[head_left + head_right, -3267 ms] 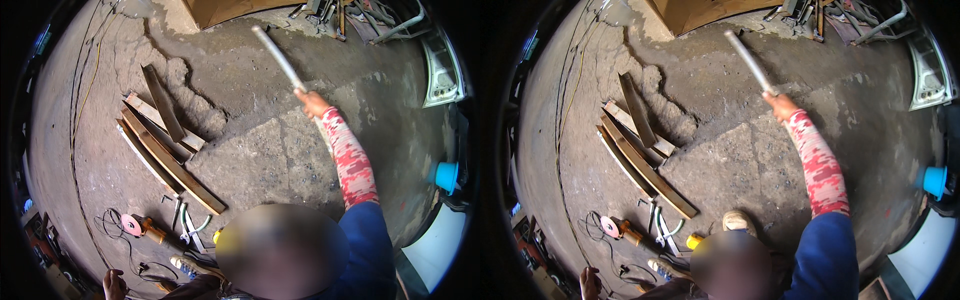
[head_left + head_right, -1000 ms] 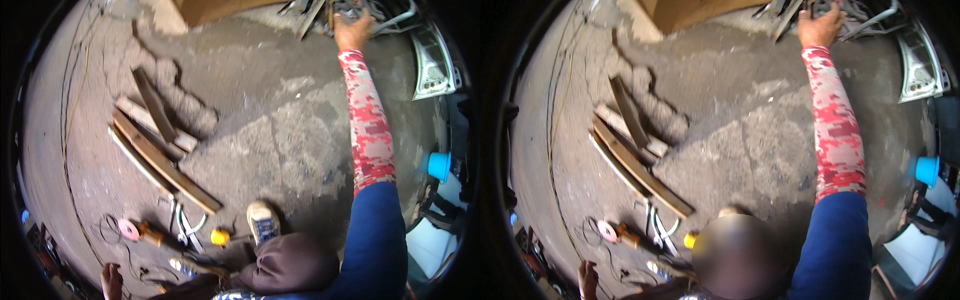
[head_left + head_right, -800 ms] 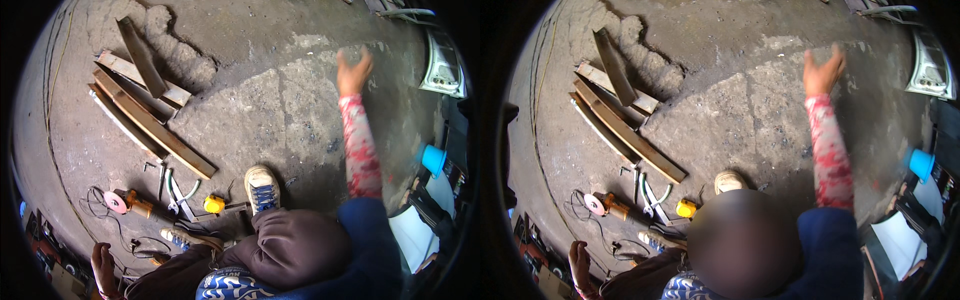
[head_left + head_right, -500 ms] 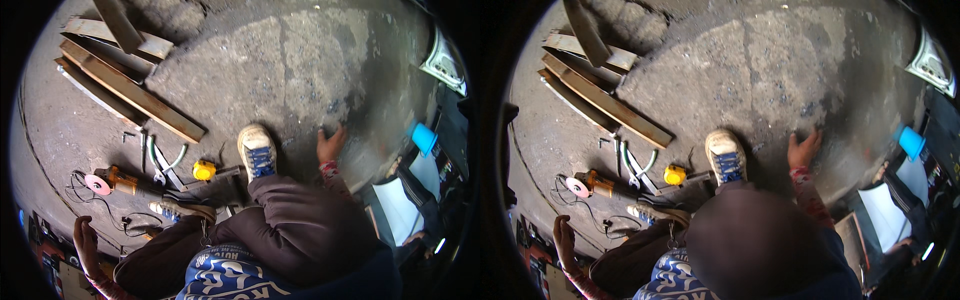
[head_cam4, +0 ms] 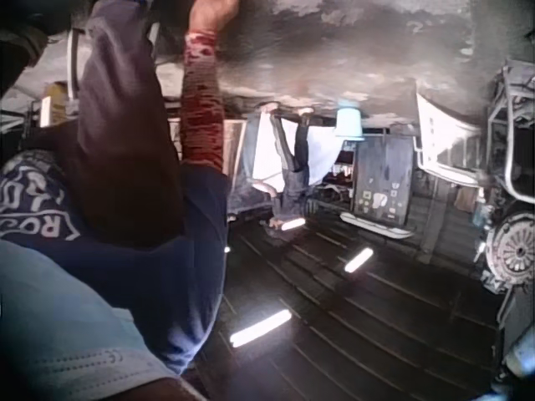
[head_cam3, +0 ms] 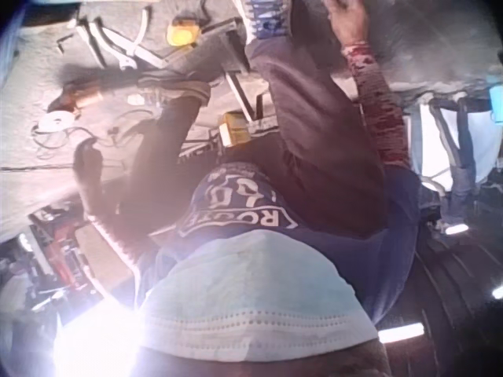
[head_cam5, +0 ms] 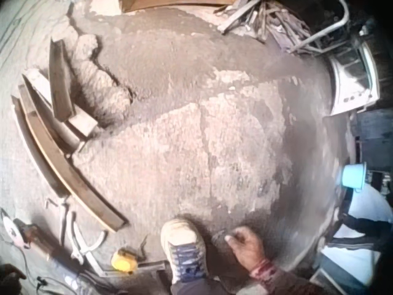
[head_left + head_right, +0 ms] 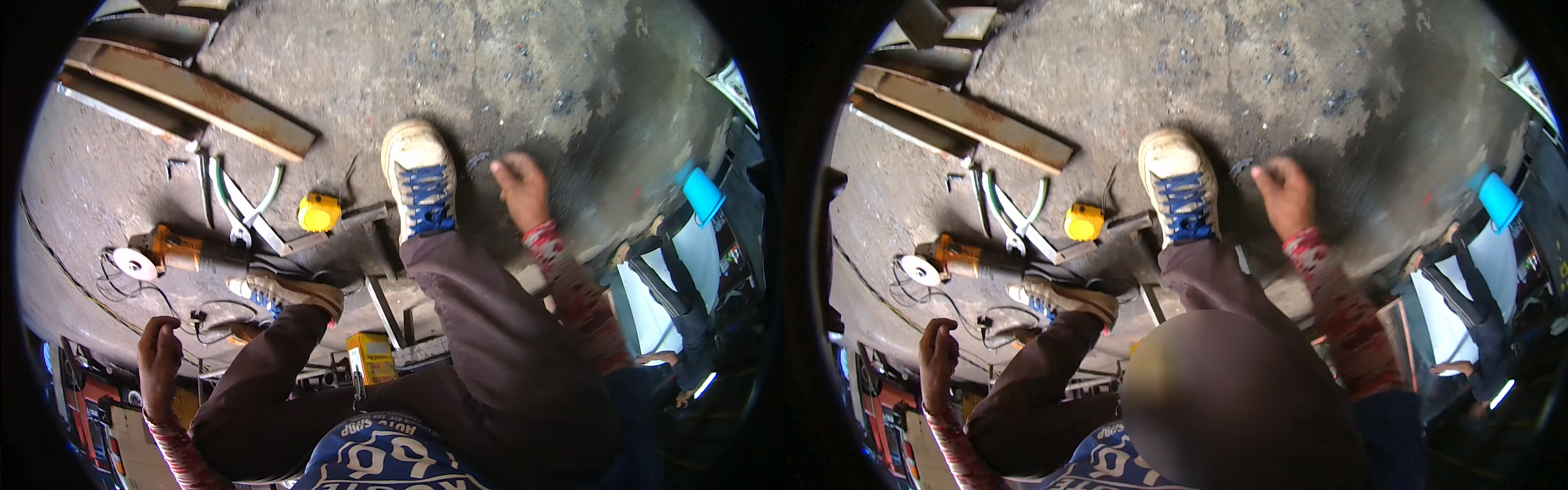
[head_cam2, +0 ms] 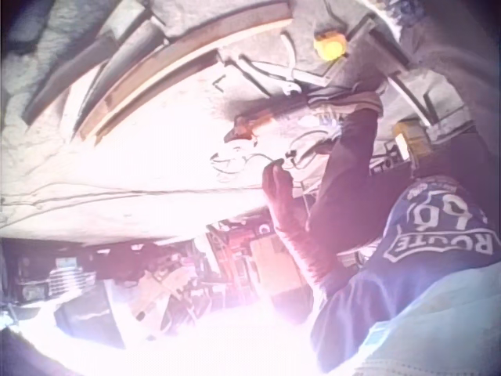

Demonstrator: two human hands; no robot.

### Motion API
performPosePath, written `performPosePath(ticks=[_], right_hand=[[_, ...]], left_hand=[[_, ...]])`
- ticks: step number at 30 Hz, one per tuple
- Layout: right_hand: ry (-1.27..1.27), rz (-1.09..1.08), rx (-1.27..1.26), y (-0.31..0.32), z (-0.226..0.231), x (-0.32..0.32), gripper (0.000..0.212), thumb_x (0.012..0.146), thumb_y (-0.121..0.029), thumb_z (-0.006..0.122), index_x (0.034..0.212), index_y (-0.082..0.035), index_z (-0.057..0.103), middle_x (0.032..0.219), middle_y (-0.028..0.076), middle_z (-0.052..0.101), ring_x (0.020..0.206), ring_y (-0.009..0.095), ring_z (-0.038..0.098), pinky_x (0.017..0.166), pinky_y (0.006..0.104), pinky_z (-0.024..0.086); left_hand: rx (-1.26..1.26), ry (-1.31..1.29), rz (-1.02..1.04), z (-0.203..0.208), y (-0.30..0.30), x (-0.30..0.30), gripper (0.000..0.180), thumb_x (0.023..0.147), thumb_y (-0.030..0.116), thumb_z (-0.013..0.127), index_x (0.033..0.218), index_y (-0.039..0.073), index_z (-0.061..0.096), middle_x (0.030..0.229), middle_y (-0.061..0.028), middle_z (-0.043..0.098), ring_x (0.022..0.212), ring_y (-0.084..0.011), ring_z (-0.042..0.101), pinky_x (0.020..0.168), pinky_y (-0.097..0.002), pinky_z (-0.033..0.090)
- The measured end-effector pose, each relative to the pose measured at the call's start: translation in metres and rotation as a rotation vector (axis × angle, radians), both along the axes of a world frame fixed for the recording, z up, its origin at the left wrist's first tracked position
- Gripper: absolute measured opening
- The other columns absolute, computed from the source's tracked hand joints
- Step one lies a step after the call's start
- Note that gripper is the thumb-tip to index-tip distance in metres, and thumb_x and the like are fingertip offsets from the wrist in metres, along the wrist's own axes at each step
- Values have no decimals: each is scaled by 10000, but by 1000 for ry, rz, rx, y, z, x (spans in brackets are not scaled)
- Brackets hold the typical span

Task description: The person sits on the floor in a workshop and marks metal bars with a pencil and a square tool. They handle several metal pieces, aligning them and drawing lines to prepare for cutting.

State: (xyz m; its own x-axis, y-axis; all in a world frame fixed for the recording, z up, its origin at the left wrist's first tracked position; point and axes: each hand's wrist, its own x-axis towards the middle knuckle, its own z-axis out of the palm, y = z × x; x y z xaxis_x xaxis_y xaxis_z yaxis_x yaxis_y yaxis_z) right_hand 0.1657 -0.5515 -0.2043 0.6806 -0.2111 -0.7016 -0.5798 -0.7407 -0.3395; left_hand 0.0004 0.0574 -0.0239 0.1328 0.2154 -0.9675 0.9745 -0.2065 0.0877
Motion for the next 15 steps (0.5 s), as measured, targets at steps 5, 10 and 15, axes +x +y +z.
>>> performPosePath(ticks=[5, 10, 15], right_hand=[[-81, 717, 63, 11, 11, 48, 362, 889, -181, 831, 1209, -83, 693, 1111, 138, 707, 933, 351, 712, 834, 457, 572], [-126, 1037, 66, 15, -17, 38, 238, 878, -157, 821, 1030, -58, 667, 973, 118, 659, 857, 311, 649, 790, 435, 536], [-86, 1077, 187, 3, -21, 54, 204, 833, -25, 812, 876, -53, 614, 815, 99, 629, 741, 265, 640, 700, 399, 520]], left_hand=[[-17, 9, 75, 19, -43, -34, 279, 1143, 280, 540, 1188, 28, 650, 739, 62, 465, 668, -29, 405, 585, -221, 325], [164, 43, 171, 43, -55, -77, 263, 1136, 272, 554, 1175, 44, 680, 766, 69, 457, 676, -25, 376, 588, -221, 317], [191, 9, 222, 66, -66, -108, 263, 1137, 255, 546, 1183, 31, 676, 742, 66, 472, 665, -25, 395, 581, -229, 310]])
